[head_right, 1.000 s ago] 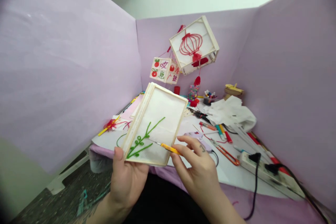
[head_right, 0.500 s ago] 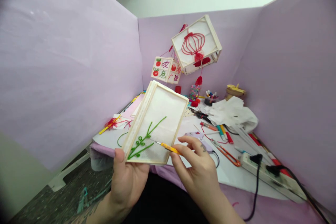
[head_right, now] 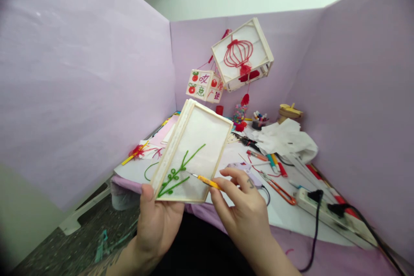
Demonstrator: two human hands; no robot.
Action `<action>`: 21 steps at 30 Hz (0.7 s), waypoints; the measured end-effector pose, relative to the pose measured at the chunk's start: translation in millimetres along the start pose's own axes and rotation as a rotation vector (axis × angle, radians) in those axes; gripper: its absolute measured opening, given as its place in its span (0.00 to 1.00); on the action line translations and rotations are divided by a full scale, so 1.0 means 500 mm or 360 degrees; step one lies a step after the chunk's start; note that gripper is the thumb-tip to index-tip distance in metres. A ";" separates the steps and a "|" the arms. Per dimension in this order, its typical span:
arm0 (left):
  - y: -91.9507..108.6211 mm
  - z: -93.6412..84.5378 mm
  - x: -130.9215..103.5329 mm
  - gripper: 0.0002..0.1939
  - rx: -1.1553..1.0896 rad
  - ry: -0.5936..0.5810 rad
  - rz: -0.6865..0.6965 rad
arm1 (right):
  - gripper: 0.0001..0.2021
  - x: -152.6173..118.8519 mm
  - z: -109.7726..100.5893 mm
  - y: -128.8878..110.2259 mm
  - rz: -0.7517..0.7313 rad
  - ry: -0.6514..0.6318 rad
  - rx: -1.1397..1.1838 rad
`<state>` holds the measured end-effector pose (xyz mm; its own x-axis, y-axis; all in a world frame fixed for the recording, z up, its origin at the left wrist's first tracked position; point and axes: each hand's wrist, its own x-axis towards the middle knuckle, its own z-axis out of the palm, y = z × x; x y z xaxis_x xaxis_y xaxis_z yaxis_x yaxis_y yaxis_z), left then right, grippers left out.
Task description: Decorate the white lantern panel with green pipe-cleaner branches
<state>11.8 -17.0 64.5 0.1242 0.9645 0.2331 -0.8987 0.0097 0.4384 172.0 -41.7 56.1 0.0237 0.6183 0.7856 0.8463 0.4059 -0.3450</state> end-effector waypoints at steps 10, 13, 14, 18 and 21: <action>0.001 0.001 0.001 0.28 -0.0033 0.0023 0.0000 | 0.05 -0.001 -0.003 0.001 -0.0021 0.0012 -0.0017; 0.000 0.002 0.002 0.28 -0.0034 0.0031 0.0006 | 0.05 0.000 -0.008 -0.001 -0.0013 0.0030 -0.0005; 0.000 0.001 0.002 0.28 -0.0029 0.0035 0.0006 | 0.05 0.000 -0.008 -0.001 -0.0008 0.0031 -0.0003; 0.000 -0.001 0.000 0.29 0.0010 0.0044 -0.0001 | 0.06 0.000 -0.004 0.000 -0.0002 0.0017 -0.0015; 0.000 -0.003 -0.001 0.29 0.0009 0.0033 -0.0019 | 0.06 0.001 0.000 0.001 -0.0009 0.0009 -0.0026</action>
<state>10.9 -17.2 63.0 0.1262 0.9696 0.2097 -0.8949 0.0200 0.4458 172.5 -41.4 56.4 0.0218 0.6121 0.7905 0.8549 0.3986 -0.3322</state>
